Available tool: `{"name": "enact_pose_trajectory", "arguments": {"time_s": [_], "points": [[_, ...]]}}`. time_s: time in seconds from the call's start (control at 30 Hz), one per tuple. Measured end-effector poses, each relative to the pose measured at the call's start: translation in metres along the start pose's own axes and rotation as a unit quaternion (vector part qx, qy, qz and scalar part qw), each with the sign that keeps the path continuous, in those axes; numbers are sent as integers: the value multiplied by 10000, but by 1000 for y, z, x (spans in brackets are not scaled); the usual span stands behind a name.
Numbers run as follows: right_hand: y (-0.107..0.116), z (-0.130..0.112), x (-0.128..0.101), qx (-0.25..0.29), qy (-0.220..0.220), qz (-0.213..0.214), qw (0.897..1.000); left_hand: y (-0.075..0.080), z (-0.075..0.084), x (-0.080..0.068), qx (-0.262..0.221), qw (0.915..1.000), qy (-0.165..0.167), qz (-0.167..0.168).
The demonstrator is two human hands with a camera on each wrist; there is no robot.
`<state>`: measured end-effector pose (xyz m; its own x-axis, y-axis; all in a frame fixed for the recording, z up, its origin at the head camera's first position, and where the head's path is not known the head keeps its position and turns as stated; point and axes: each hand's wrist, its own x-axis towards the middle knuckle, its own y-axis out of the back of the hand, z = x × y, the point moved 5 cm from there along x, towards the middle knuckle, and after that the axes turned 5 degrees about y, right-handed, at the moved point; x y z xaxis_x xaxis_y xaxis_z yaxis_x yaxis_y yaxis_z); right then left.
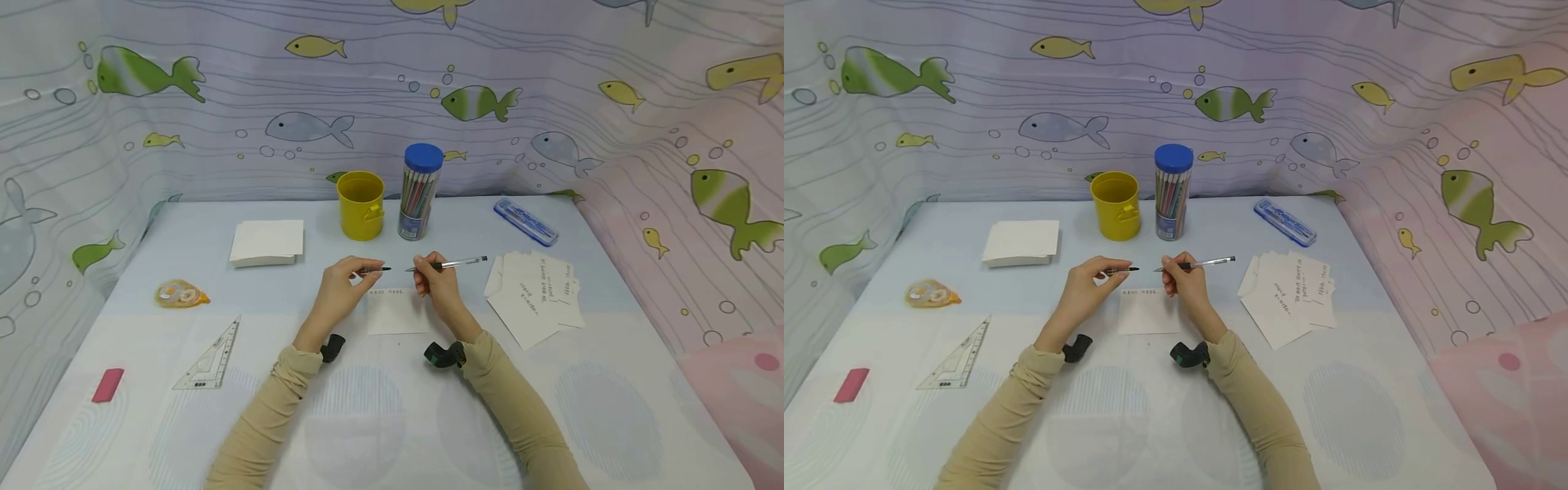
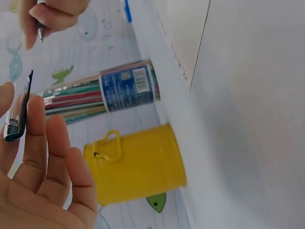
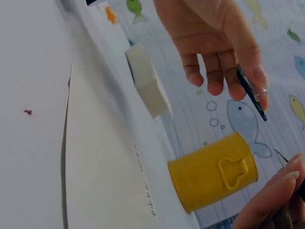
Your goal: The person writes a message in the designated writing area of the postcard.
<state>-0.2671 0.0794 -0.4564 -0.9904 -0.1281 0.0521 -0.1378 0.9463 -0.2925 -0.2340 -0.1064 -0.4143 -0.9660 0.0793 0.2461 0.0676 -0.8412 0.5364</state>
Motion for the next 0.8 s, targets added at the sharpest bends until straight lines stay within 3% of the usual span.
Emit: {"name": "enact_pose_trajectory", "arguments": {"time_s": [0.3,0.57,0.8], "points": [[-2,-1,-1,76,17,143,9999,-7,-3,1,-193,9998,17,-23],[-8,0,-4,495,139,-235,9984,-8,-4,0,-252,9996,19,78],[-14,2,-5,433,-26,-436,9981,-9,-4,-2,-197,9997,64,162]]}}
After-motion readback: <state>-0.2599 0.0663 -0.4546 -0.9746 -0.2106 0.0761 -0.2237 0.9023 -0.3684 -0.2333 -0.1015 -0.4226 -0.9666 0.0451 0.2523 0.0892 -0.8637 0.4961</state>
